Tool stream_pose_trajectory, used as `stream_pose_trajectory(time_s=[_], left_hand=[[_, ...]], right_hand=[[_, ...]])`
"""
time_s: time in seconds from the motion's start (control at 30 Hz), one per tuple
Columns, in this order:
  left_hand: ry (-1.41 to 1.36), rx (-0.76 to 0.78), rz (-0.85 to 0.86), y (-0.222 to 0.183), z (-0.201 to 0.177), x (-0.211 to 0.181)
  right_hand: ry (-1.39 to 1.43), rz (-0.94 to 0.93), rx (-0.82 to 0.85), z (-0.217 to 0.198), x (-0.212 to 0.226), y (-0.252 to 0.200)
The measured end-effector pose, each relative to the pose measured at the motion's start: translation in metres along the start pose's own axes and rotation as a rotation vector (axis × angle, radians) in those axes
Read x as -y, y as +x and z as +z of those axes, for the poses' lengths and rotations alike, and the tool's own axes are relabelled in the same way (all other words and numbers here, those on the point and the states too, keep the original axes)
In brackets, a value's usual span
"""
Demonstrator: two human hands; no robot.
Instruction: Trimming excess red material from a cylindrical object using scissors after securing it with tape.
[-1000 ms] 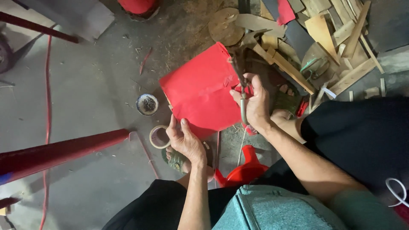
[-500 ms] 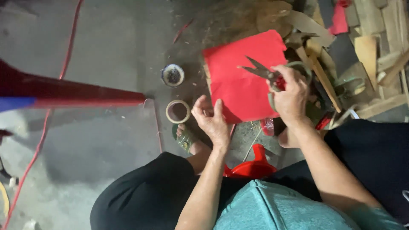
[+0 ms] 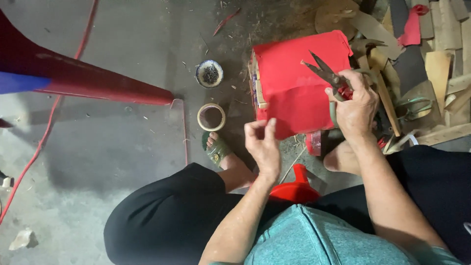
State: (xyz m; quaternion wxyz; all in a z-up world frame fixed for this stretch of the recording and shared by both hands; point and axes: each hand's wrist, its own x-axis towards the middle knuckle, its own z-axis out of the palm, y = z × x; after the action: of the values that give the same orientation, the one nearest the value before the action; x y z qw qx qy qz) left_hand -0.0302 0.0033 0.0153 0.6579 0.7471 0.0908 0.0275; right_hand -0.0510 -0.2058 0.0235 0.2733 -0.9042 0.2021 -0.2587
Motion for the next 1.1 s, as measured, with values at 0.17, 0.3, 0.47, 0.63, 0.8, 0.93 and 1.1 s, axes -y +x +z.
stream_pose_trajectory(time_s=[0.17,0.3,0.47,0.63,0.8,0.93,1.1], left_hand=[[-0.141,-0.065,-0.290,0.013,0.005,0.018],[-0.130,-0.063,-0.318,0.020,0.005,0.036],[-0.015,-0.056,-0.170,0.018,0.003,0.029],[0.087,-0.047,-0.044,0.024,0.002,0.029],[0.378,-0.031,0.300,0.035,0.001,0.029],[0.718,0.062,0.800,0.041,0.006,0.037],[0.739,0.199,0.863,0.040,0.006,0.024]], right_hand=[[0.013,0.012,0.013,-0.003,0.004,0.001],[0.016,0.023,0.013,-0.001,0.003,0.001],[0.040,0.066,0.024,-0.004,0.005,0.001],[0.040,0.047,0.003,-0.001,0.005,0.002],[0.044,0.062,-0.040,0.004,-0.002,0.003],[0.075,0.063,-0.042,0.002,0.001,0.007],[0.277,0.279,-0.097,-0.004,-0.001,0.003]])
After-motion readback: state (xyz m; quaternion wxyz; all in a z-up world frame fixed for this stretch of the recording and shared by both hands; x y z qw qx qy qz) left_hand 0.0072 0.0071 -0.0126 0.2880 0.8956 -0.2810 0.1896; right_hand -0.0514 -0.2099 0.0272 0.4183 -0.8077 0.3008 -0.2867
